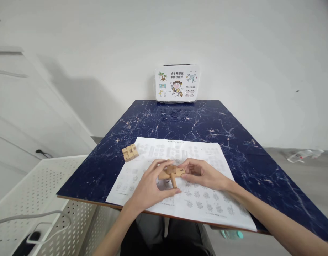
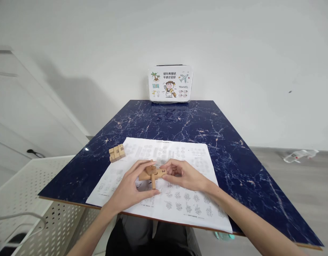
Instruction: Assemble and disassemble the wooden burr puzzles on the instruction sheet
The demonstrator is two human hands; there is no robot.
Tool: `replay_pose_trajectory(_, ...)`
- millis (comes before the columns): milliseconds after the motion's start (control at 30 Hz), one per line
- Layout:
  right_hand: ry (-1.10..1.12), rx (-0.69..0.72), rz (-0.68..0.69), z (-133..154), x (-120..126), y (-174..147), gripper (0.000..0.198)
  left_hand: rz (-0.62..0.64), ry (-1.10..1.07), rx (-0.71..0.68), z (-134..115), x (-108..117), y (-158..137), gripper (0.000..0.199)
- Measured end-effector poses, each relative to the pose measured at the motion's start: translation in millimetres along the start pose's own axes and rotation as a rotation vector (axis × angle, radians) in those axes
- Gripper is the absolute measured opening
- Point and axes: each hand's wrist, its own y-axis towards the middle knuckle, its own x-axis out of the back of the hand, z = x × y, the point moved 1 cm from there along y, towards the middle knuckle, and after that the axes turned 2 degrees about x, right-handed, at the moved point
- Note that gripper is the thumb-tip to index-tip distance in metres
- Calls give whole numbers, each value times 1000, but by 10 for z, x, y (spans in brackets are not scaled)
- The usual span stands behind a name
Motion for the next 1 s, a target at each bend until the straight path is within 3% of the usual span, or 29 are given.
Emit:
replay_pose_trajectory(200,-7,-3,-4,-26,8,3,32,24,-16,1,14,28,-4,72)
replay_pose_trajectory(367,-13,-8,-2,-30,10,7,33,99,-20,-37,47,92,-53,44)
replay_pose_trajectory(1000,-33,16,0,-41,24,4,28,129,64,-5,119,77,-114,51)
